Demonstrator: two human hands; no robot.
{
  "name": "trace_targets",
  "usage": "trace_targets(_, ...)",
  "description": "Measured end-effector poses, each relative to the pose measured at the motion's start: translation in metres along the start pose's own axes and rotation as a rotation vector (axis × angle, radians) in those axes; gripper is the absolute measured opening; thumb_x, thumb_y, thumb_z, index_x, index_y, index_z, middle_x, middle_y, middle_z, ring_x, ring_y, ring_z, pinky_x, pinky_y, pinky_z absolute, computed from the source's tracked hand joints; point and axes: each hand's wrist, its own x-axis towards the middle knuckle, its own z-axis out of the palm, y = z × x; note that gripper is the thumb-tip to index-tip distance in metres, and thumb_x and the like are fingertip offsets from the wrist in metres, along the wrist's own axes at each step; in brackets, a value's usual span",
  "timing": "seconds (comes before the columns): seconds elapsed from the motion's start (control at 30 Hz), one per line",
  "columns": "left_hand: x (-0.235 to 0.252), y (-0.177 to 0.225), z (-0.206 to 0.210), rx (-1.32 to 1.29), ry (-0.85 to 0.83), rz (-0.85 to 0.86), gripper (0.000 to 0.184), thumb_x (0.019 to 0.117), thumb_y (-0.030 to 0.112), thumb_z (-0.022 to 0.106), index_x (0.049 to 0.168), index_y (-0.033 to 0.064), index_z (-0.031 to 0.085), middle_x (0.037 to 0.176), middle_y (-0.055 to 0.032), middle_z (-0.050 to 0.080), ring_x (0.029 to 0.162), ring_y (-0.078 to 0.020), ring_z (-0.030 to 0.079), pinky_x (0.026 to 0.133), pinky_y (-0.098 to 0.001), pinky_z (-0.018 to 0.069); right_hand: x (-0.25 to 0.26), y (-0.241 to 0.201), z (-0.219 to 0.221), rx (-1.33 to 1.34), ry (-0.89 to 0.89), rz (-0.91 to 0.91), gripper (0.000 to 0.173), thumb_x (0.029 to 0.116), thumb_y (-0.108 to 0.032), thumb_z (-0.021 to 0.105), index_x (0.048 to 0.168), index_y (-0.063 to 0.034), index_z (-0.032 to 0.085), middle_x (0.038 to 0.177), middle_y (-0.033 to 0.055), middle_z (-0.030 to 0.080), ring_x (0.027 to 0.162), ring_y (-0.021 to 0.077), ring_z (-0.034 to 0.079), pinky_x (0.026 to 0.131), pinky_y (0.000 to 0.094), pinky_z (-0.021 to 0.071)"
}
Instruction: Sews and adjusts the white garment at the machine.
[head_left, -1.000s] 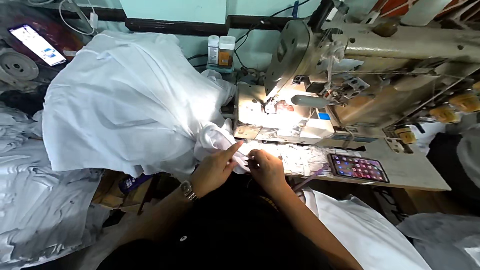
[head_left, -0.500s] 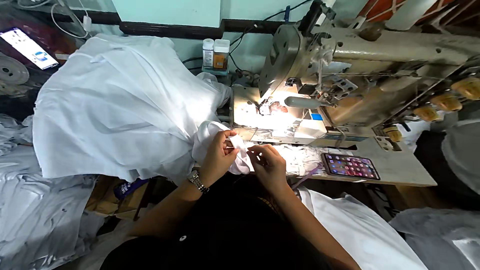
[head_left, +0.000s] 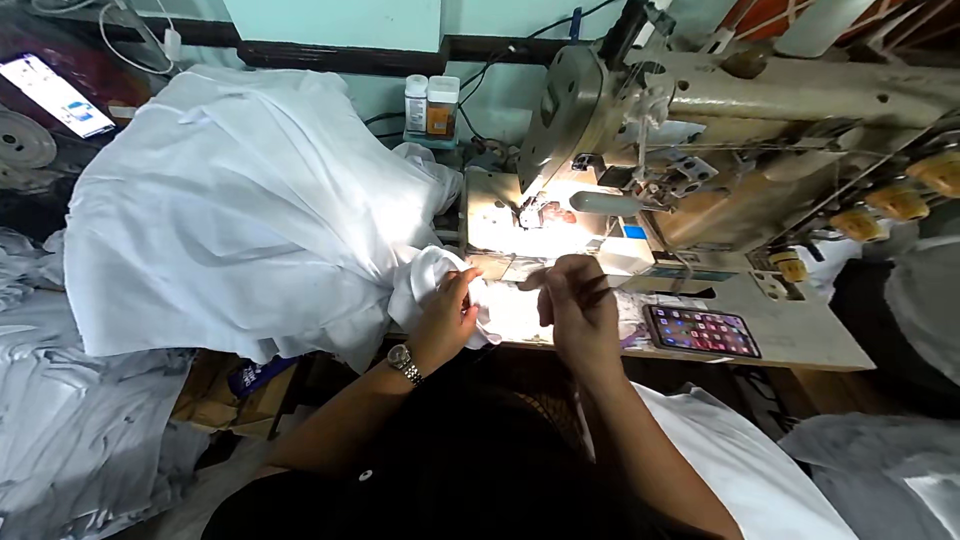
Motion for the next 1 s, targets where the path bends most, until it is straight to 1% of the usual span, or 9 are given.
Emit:
trace_targets(0.13,-0.004,-0.003,-0.001,0.231,-0.158,0.016,0.051,0.0985,0.013,0.060,0.147,0.0026,0.050,0.122,-0.0224,0.064,0.096,-0.0311,0.070,0.086,-0.0464,0.0591,0.019,-0.041,-0.017,0.128,-0.012,-0.192,0.005,0.1075,-0.022,0.053,0.111,-0.0223,0.057,0.086,-0.0096,0.066,0.076,0.0060,0.068,0.071,0.0246,0.0608)
trace_targets(0.27,0.002,0.043,-0.027,0.235,-0.275,0.045,0.052,0.1062,0.036,0.052,0.149,0.0066,0.049,0.079,-0.0079,0.067,0.071,-0.0231,0.066,0.070,-0.0441,0.0571,0.032,-0.072,-0.016,0.143,-0.148,-0.320,0.006,0.1084,-0.024,0.052,0.112,-0.0210,0.056,0.090,-0.0092,0.065,0.076,0.0039,0.066,0.069,0.0214,0.0597)
trace_targets(0.37,0.012,0.065,-0.050,-0.138,-0.296,0.103,0.027,0.1076,0.019,0.047,0.115,0.0019,0.068,0.079,-0.0023,0.068,0.069,-0.0070,0.066,0.068,-0.0255,0.0585,0.035,-0.078,-0.003,0.246,-0.264,-0.359,0.009,0.1086,-0.024,0.052,0.112,-0.0178,0.057,0.088,-0.0061,0.066,0.075,0.0062,0.068,0.066,0.0225,0.0612)
trace_targets(0.5,0.023,0.071,-0.089,-0.332,-0.200,0.157,0.037,0.1111,0.020,0.035,0.101,-0.0008,0.063,0.087,-0.0065,0.071,0.080,-0.0140,0.071,0.075,-0.0331,0.0624,0.036,-0.037,0.003,-0.014,-0.141,-0.261,0.021,0.1034,-0.016,0.058,0.124,-0.0134,0.054,0.100,-0.0044,0.064,0.063,-0.0006,0.054,0.053,0.0161,0.0475)
trace_targets(0.6,0.023,0.070,-0.109,-0.370,-0.117,0.127,0.039,0.1110,0.019,0.034,0.094,0.0005,0.063,0.087,-0.0082,0.069,0.081,-0.0182,0.070,0.079,-0.0365,0.0620,0.011,0.024,0.025,-0.305,-0.267,-0.068,0.066,0.0841,-0.031,0.084,0.137,-0.0060,0.053,0.110,0.0081,0.067,0.068,0.0128,0.057,0.058,0.0330,0.0506)
trace_targets(0.67,0.019,0.064,-0.119,-0.373,-0.077,0.084,0.038,0.1102,0.019,0.033,0.095,0.0011,0.063,0.089,-0.0086,0.070,0.084,-0.0192,0.071,0.082,-0.0381,0.0617,-0.008,0.056,0.040,-0.493,-0.313,-0.016,0.048,0.0901,-0.027,0.076,0.129,-0.0032,0.061,0.105,0.0139,0.071,0.079,0.0248,0.070,0.070,0.0469,0.0602)
trace_targets(0.73,0.017,0.052,-0.139,-0.449,0.041,0.016,0.036,0.1096,0.021,0.032,0.099,0.0054,0.063,0.092,-0.0053,0.073,0.090,-0.0190,0.072,0.089,-0.0420,0.0597,-0.017,0.074,0.043,-0.595,-0.278,-0.008,0.030,0.0931,-0.015,0.067,0.119,-0.0010,0.068,0.099,0.0156,0.073,0.081,0.0286,0.072,0.073,0.0506,0.0604)
trace_targets(0.87,0.003,0.033,-0.236,-0.451,0.595,-0.019,0.028,0.1111,0.019,0.031,0.101,0.0171,0.057,0.092,0.0054,0.073,0.098,-0.0179,0.073,0.100,-0.0462,0.0568,-0.016,0.091,0.024,-0.606,-0.186,0.010,0.026,0.0930,-0.012,0.066,0.115,0.0013,0.069,0.093,0.0161,0.073,0.079,0.0288,0.072,0.074,0.0500,0.0602)
trace_targets(1.0,-0.075,-0.013,-0.352,-0.201,1.055,0.032,0.020,0.1083,0.012,0.041,0.117,0.0036,0.058,0.108,-0.0019,0.071,0.108,-0.0176,0.068,0.104,-0.0382,0.0522,-0.016,0.102,0.016,-0.443,-0.144,0.146,0.024,0.0918,-0.013,0.064,0.112,0.0001,0.068,0.087,0.0107,0.069,0.072,0.0157,0.065,0.069,0.0351,0.0569)
